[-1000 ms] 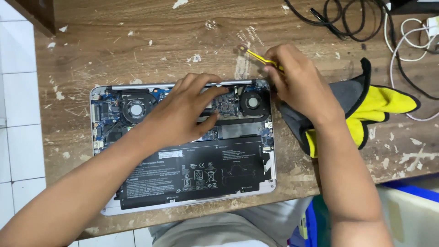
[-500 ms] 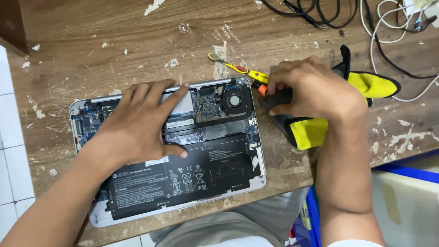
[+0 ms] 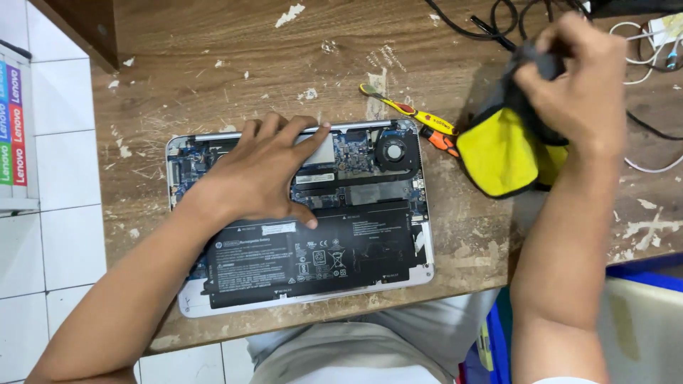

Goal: Disassembling a laptop by removing internal screws and components using a screwdriver and a cloth.

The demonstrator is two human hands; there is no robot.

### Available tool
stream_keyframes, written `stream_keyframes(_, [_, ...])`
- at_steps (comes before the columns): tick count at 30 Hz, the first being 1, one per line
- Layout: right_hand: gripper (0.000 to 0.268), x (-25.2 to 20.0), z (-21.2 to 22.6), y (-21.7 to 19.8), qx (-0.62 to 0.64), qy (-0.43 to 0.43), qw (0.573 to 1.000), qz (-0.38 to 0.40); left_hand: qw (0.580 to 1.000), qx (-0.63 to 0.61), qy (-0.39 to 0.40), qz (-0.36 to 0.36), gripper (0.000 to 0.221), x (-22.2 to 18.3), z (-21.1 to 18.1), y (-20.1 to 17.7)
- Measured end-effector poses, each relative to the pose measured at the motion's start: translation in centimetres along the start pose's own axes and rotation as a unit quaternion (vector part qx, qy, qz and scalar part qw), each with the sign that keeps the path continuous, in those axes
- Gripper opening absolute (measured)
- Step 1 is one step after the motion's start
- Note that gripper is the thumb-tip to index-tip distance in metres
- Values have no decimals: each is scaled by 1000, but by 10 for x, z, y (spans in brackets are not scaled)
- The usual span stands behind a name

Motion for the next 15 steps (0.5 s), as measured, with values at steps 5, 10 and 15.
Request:
stream_keyframes(5, [22, 8, 12, -3, -18, -74, 971, -228, 1000, -1, 8, -5, 139, 0, -2, 2])
stream_keyframes(10, [32, 29, 82, 12, -120, -221, 912, -324, 996, 23, 83, -36, 135, 7, -13, 21])
stream_keyframes(15, [20, 42, 167, 75, 73, -342, 927, -134, 980, 4, 134, -145, 131, 10, -16, 47])
Point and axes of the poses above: each hand's wrist, its own x-axis towards the middle knuckle, its own y-axis out of the palm, z = x × y, the point moved 1 cm from there along x, towards the middle knuckle, and after that the axes turned 6 degrees about -z, right-handed, at the moved point
